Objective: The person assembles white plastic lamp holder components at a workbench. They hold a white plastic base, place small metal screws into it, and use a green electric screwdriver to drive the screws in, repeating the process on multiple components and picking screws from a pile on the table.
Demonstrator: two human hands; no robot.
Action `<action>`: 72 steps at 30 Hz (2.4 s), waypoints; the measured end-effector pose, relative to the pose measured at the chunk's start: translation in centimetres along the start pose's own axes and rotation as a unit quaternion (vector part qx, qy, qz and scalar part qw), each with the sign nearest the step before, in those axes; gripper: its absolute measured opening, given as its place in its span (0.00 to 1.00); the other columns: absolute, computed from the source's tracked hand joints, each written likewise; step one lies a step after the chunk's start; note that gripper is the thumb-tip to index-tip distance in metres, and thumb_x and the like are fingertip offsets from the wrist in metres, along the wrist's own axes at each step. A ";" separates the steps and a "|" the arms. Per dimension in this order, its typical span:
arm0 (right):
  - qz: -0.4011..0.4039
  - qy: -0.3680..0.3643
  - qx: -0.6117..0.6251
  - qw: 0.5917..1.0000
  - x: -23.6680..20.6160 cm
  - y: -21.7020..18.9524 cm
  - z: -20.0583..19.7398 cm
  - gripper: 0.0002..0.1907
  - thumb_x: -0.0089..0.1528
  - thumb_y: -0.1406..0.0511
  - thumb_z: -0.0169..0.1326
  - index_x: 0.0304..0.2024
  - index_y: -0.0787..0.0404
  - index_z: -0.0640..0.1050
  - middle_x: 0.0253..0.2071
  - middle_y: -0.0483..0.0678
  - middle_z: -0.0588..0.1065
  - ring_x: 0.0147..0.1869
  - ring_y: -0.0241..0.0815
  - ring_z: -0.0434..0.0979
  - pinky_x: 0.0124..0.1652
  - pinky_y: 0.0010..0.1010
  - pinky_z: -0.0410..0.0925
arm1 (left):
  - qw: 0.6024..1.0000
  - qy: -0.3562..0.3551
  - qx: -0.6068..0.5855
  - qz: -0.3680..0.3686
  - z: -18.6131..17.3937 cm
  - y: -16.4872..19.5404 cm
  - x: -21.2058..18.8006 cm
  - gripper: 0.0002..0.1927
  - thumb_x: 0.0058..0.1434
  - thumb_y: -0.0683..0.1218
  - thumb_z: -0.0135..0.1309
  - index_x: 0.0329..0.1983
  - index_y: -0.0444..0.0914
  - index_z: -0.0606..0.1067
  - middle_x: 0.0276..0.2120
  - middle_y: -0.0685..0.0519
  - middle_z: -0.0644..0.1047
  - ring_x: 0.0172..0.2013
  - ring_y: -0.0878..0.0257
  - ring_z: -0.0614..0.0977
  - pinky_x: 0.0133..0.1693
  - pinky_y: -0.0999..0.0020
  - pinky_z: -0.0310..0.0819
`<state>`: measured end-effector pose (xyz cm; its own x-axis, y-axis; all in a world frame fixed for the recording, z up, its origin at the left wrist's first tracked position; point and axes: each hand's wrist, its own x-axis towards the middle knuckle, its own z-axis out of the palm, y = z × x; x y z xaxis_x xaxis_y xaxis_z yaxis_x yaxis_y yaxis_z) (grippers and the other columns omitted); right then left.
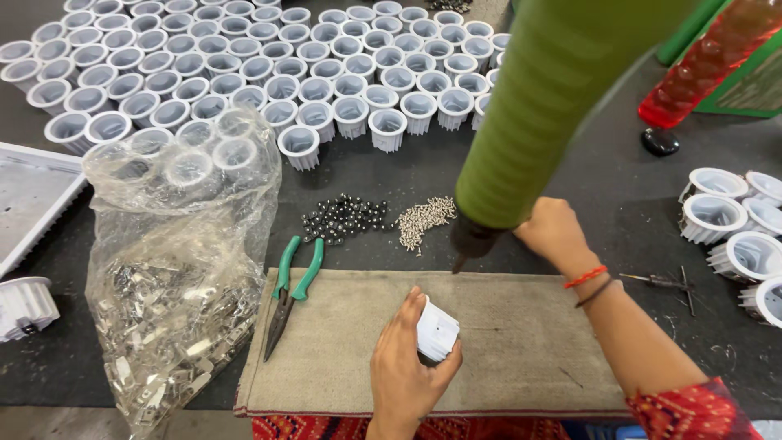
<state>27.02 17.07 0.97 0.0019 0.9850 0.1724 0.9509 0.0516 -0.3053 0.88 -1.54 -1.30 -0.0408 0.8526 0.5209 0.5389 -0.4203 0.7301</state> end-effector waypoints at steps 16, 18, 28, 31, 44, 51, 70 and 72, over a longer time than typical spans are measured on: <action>0.012 -0.073 0.461 0.884 -11.3 -3.5 -1.1 0.08 0.57 0.73 0.63 0.40 0.66 0.82 0.35 0.47 0.82 0.38 0.32 0.81 0.38 0.23 0.75 | 1.000 0.011 -0.003 0.004 0.0 0.1 0.0 0.39 0.50 0.47 0.70 0.63 0.32 0.68 0.58 0.36 0.77 0.56 0.41 0.80 0.56 0.52 0.74; -0.021 -0.019 0.482 0.875 -14.5 -5.4 -0.1 0.10 0.56 0.75 0.63 0.41 0.65 0.81 0.38 0.47 0.81 0.42 0.33 0.81 0.41 0.24 0.75 | 1.000 0.010 -0.007 0.002 0.0 0.0 0.0 0.39 0.50 0.47 0.70 0.63 0.31 0.68 0.58 0.36 0.77 0.56 0.41 0.81 0.56 0.52 0.75; -0.226 0.132 0.312 0.913 -17.4 -11.0 0.8 0.13 0.52 0.75 0.64 0.39 0.59 0.82 0.43 0.46 0.81 0.48 0.43 0.82 0.44 0.29 0.75 | 1.000 0.002 -0.010 0.011 -0.2 -0.1 -0.1 0.40 0.48 0.45 0.69 0.63 0.29 0.67 0.57 0.34 0.77 0.56 0.40 0.81 0.56 0.52 0.76; -0.239 0.119 0.305 0.914 -17.6 -10.9 0.4 0.13 0.51 0.74 0.63 0.39 0.60 0.82 0.45 0.47 0.80 0.50 0.43 0.81 0.46 0.32 0.74 | 1.000 0.001 -0.006 0.014 -0.3 -0.2 -0.2 0.39 0.49 0.45 0.69 0.63 0.29 0.67 0.56 0.34 0.77 0.56 0.40 0.81 0.56 0.52 0.75; -0.209 0.132 0.268 0.931 -17.7 -11.9 -0.5 0.16 0.50 0.71 0.67 0.41 0.62 0.83 0.40 0.47 0.80 0.43 0.43 0.81 0.41 0.32 0.74 | 0.996 -0.039 -0.076 -0.020 -0.6 -0.7 -0.2 0.37 0.53 0.44 0.66 0.64 0.31 0.67 0.57 0.36 0.77 0.56 0.39 0.80 0.55 0.52 0.76; -0.221 0.148 0.236 0.935 -17.6 -12.7 -0.7 0.15 0.50 0.70 0.67 0.41 0.61 0.83 0.39 0.48 0.80 0.42 0.45 0.80 0.40 0.33 0.74 | 0.990 -0.087 -0.107 -0.001 -1.5 -1.6 0.4 0.38 0.52 0.44 0.67 0.66 0.33 0.66 0.57 0.36 0.77 0.56 0.39 0.81 0.55 0.54 0.77; -0.162 0.128 0.266 0.942 -18.2 -13.0 -0.4 0.13 0.51 0.70 0.67 0.39 0.62 0.84 0.37 0.48 0.79 0.37 0.41 0.82 0.35 0.30 0.74 | 0.985 -0.127 -0.114 -0.024 -2.4 -0.7 1.2 0.39 0.54 0.43 0.64 0.70 0.36 0.65 0.45 0.42 0.80 0.46 0.43 0.84 0.49 0.55 0.79; -0.162 0.120 0.268 0.942 -18.2 -12.9 -0.3 0.13 0.51 0.70 0.67 0.39 0.62 0.84 0.37 0.47 0.80 0.37 0.41 0.82 0.35 0.29 0.74 | 0.991 -0.082 -0.091 0.051 -2.2 -0.8 1.2 0.37 0.54 0.42 0.63 0.68 0.36 0.65 0.53 0.38 0.78 0.51 0.40 0.82 0.52 0.53 0.78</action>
<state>14.80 -1.54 2.06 -0.1303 0.8416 0.5241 0.6208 0.4814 -0.6187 -1.47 -0.88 -0.22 0.1519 0.8351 0.5288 0.3714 -0.5440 0.7524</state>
